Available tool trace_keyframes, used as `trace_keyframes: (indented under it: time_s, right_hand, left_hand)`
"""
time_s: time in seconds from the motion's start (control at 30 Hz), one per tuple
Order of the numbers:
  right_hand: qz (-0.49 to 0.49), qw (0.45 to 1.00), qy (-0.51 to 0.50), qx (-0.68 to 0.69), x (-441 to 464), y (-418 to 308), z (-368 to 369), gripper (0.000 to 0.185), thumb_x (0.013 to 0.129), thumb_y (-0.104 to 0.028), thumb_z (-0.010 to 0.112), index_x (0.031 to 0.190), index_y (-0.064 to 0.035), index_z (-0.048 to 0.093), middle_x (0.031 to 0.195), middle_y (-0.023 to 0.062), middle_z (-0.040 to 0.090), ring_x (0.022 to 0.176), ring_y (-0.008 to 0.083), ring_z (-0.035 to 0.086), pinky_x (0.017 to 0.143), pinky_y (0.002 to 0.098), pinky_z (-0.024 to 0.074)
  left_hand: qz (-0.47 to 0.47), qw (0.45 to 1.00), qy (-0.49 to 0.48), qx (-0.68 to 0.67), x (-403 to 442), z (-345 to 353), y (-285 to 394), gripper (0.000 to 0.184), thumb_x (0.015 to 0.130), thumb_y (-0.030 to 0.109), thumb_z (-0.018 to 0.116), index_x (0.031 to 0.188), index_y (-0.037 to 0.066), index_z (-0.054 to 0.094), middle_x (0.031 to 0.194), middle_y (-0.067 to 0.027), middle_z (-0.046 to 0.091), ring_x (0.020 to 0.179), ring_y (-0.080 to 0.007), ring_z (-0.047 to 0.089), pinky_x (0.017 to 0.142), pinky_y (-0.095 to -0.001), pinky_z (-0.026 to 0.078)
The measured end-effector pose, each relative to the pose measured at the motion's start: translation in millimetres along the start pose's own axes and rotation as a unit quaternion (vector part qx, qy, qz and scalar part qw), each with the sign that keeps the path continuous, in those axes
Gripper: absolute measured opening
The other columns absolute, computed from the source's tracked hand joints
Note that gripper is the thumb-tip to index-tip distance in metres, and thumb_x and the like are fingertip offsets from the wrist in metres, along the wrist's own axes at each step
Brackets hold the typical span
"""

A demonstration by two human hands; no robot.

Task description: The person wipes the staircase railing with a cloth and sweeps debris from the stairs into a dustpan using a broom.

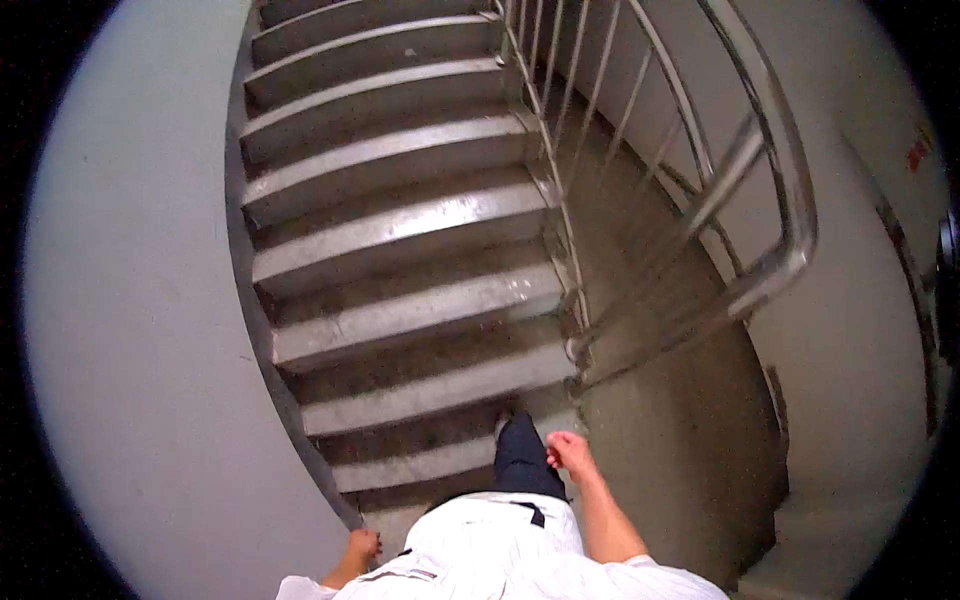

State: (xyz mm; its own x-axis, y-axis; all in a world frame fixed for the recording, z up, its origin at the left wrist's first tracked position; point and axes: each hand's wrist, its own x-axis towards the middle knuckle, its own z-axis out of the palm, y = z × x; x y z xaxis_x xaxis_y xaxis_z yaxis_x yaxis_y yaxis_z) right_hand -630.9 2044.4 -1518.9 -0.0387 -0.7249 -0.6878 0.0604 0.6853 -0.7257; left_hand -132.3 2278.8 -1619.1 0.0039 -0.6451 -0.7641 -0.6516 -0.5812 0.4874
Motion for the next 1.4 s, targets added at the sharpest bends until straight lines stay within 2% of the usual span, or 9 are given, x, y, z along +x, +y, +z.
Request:
trace_keyframes:
  time_s: [0.17,0.23,0.5,0.77,1.1,1.17,1.23,1.3,1.4]
  right_hand:
    - [0.004,0.997,-0.068,-0.037,44,-47,-5,0.020,0.090,-0.024,0.064,0.096,-0.0053,0.063,0.072,0.0027,0.061,0.055,0.0116,0.058,0.048,0.0262,0.0476]
    - [0.024,0.998,-0.053,0.022,48,-88,-4,0.018,0.090,-0.022,0.063,0.093,-0.0047,0.064,0.064,0.0019,0.057,0.051,0.0104,0.054,0.045,0.0265,0.0440]
    - [0.002,0.993,-0.078,-0.087,80,-234,22,0.018,0.088,-0.024,0.066,0.094,-0.0071,0.064,0.072,0.0020,0.062,0.056,0.0113,0.059,0.050,0.0270,0.0484]
    - [0.006,0.985,-0.145,-0.090,80,-328,87,0.020,0.087,-0.024,0.067,0.094,-0.0053,0.064,0.069,0.0021,0.058,0.057,0.0119,0.055,0.050,0.0278,0.0456]
    - [0.079,0.951,-0.185,-0.234,128,-345,171,0.019,0.088,-0.025,0.064,0.096,-0.0071,0.064,0.074,0.0016,0.061,0.061,0.0136,0.060,0.056,0.0286,0.0493]
    - [0.106,0.942,-0.159,-0.277,115,-381,190,0.018,0.088,-0.025,0.064,0.095,-0.0082,0.064,0.073,0.0007,0.061,0.061,0.0131,0.059,0.056,0.0289,0.0492]
    - [0.096,0.938,-0.158,-0.292,104,-418,214,0.016,0.089,-0.024,0.064,0.094,-0.0084,0.064,0.071,0.0000,0.060,0.059,0.0122,0.058,0.056,0.0288,0.0490]
    - [0.085,0.940,-0.182,-0.276,90,-448,230,0.017,0.090,-0.024,0.064,0.094,-0.0080,0.064,0.071,-0.0006,0.059,0.059,0.0114,0.057,0.057,0.0283,0.0490]
    - [0.057,0.945,-0.202,-0.250,77,-491,247,0.020,0.091,-0.026,0.065,0.099,-0.0073,0.063,0.074,-0.0008,0.060,0.061,0.0109,0.056,0.057,0.0275,0.0489]
  left_hand:
    - [0.122,0.899,-0.123,0.403,12,-15,34,0.034,0.085,0.036,0.061,0.093,0.004,0.069,0.081,-0.0123,0.070,0.069,-0.0238,0.069,0.067,-0.0369,0.055]
    - [-0.185,0.982,0.006,-0.040,24,-26,84,0.035,0.086,0.039,0.060,0.093,0.006,0.069,0.080,-0.0107,0.069,0.072,-0.0203,0.068,0.069,-0.0369,0.054]
    - [0.018,0.894,0.208,-0.396,13,-170,299,0.025,0.091,0.024,0.061,0.097,0.000,0.066,0.074,-0.0047,0.065,0.066,-0.0131,0.062,0.065,-0.0296,0.053]
    - [-0.220,0.921,0.217,-0.236,-63,-150,292,0.026,0.083,0.026,0.060,0.087,0.003,0.071,0.072,-0.0113,0.068,0.064,-0.0210,0.067,0.056,-0.0362,0.052]
    - [-0.182,0.972,0.097,-0.111,-41,-74,230,0.035,0.084,0.033,0.052,0.100,0.007,0.070,0.097,-0.0183,0.068,0.087,-0.0328,0.066,0.076,-0.0418,0.052]
    - [-0.147,0.976,0.139,-0.077,-18,-100,243,0.038,0.085,0.035,0.051,0.103,0.008,0.070,0.103,-0.0197,0.067,0.092,-0.0351,0.066,0.079,-0.0428,0.051]
    - [0.122,0.973,0.137,0.142,35,-156,217,0.035,0.086,0.031,0.048,0.082,0.004,0.070,0.091,-0.0181,0.069,0.082,-0.0318,0.068,0.074,-0.0435,0.052]
    - [-0.185,0.932,0.126,-0.284,47,-263,277,0.025,0.087,0.021,0.051,0.079,0.003,0.067,0.069,-0.0116,0.066,0.061,-0.0233,0.064,0.063,-0.0373,0.052]
    - [-0.119,0.833,0.290,-0.456,66,-369,304,0.019,0.093,0.020,0.053,0.091,0.005,0.064,0.071,-0.0055,0.064,0.056,-0.0157,0.061,0.055,-0.0319,0.049]
